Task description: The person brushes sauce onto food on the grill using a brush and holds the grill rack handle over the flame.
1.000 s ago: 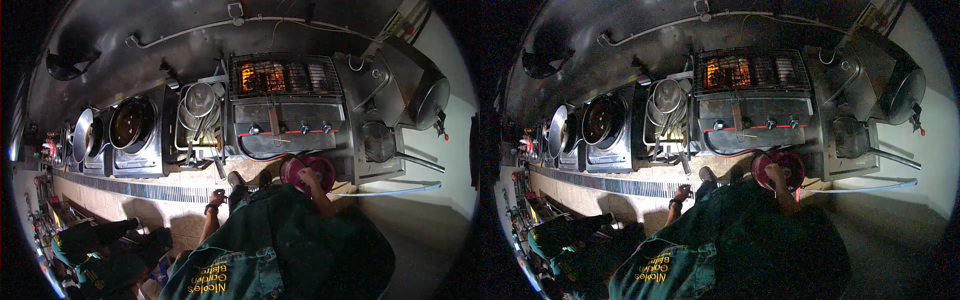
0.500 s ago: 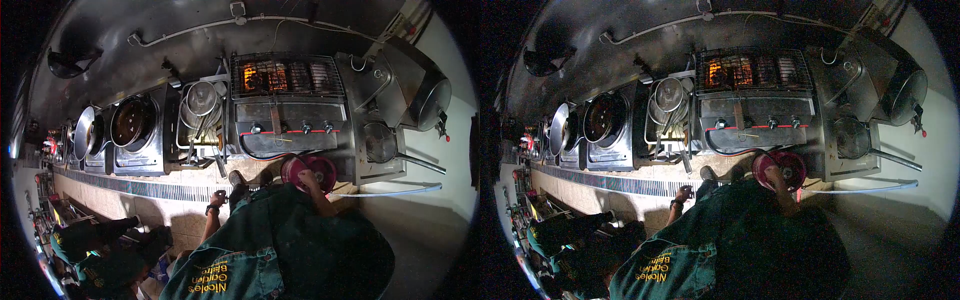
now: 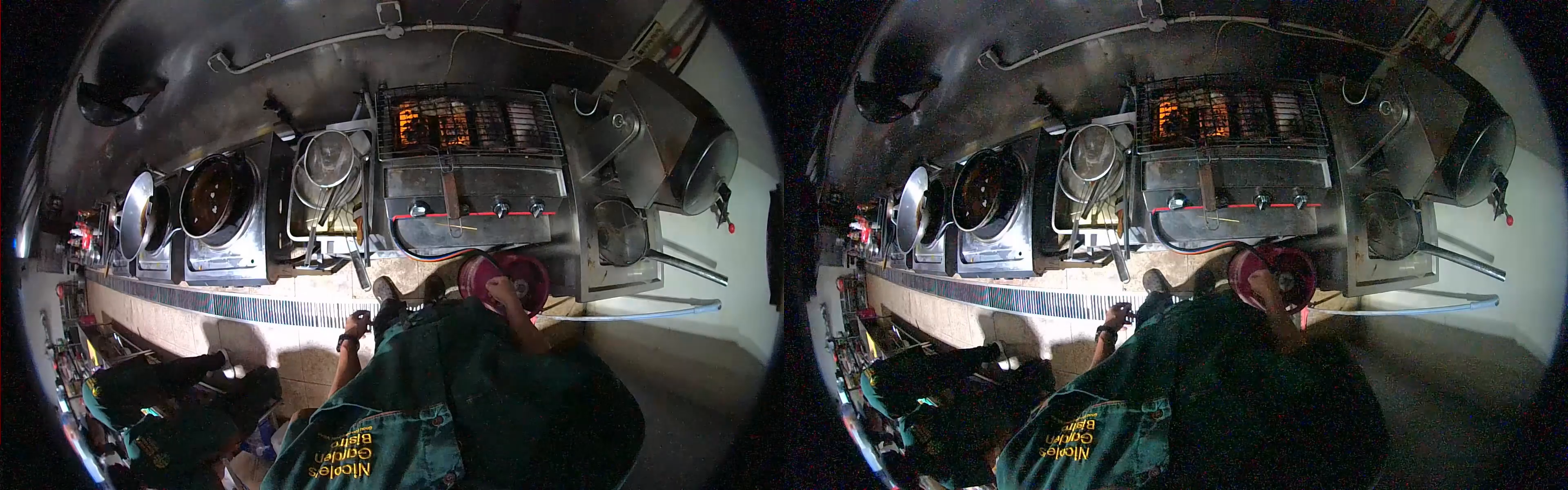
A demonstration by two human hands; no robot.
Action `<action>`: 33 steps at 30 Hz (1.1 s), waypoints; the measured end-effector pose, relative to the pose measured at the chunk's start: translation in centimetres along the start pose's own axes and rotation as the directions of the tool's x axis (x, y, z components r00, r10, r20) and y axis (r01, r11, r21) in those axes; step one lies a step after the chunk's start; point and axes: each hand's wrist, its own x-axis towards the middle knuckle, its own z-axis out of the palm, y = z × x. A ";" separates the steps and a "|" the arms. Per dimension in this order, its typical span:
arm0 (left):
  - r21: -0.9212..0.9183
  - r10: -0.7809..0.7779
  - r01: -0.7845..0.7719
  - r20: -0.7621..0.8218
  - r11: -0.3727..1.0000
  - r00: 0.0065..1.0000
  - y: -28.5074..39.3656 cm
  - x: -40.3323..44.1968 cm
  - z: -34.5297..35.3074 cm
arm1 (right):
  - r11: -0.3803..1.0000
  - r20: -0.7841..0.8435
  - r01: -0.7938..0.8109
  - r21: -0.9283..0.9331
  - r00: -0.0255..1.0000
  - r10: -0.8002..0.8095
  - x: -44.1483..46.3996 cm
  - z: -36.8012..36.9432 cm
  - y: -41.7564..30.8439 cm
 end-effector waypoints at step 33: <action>0.001 -0.017 0.017 -0.020 1.000 1.000 0.1 -0.5 0.1 | 0.992 0.018 0.110 -0.068 0.994 -0.109 1.5 1.2 2.6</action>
